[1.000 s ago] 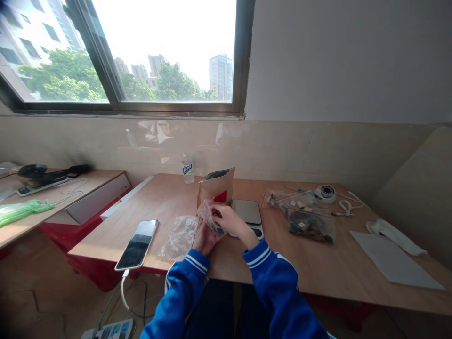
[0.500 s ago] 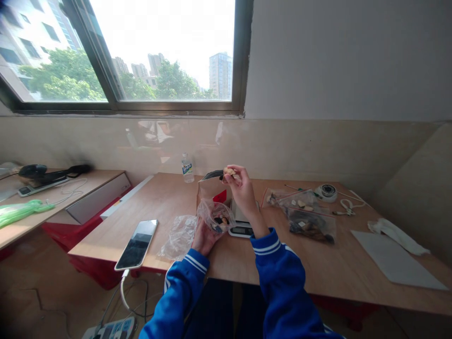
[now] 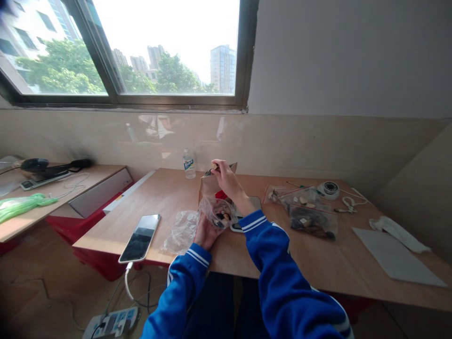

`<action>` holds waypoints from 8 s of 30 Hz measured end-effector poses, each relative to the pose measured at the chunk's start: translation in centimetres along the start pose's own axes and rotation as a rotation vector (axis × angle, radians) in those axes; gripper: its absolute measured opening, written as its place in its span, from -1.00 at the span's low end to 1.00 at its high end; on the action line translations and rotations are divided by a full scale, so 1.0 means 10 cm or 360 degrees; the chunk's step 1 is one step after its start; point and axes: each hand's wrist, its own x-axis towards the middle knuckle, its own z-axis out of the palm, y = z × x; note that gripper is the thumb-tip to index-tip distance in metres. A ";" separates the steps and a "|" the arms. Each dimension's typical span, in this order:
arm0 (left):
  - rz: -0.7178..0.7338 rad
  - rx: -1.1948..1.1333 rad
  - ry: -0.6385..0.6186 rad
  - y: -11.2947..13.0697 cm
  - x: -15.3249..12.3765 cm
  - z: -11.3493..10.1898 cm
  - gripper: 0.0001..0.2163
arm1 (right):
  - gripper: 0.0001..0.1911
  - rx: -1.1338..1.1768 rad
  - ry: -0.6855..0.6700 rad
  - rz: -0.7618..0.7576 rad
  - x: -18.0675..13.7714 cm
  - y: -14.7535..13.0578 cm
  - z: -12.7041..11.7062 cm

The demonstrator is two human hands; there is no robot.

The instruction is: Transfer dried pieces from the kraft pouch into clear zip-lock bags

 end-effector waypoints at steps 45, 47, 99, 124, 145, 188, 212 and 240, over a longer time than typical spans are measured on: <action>0.0035 0.0010 0.0053 0.02 -0.01 0.03 -0.63 | -0.87 0.0112 0.0300 0.0089 -0.15 -0.14 -0.24; 0.0034 0.0014 0.0051 0.02 -0.02 0.03 -0.60 | -0.86 0.0265 0.0219 0.0202 -0.31 -0.25 -0.31; -0.0126 0.0071 -0.0195 -0.03 -0.01 0.04 -0.70 | -0.81 0.0353 -0.0861 0.0702 -0.89 -0.05 -0.20; -0.0176 -0.0120 -0.0218 0.03 -0.04 0.06 -0.70 | -0.78 0.0470 -0.0235 0.0622 -0.59 -0.22 -0.66; -0.0237 -0.0104 -0.0423 -0.02 -0.02 -0.04 -0.70 | -0.89 0.0039 0.0098 0.0123 0.29 -0.03 -0.37; -0.0232 -0.0139 -0.0265 0.01 -0.06 0.06 -0.66 | -0.75 0.0290 -0.0240 0.0082 0.21 0.01 -0.16; -0.0029 0.0093 -0.0358 -0.02 -0.09 0.11 -0.50 | -0.88 0.0234 -0.0694 0.0665 -0.99 -0.19 -0.45; -0.0028 0.0314 0.0032 -0.09 0.01 0.01 -0.65 | -0.50 0.0988 -0.0508 0.1039 -1.27 -0.01 -0.10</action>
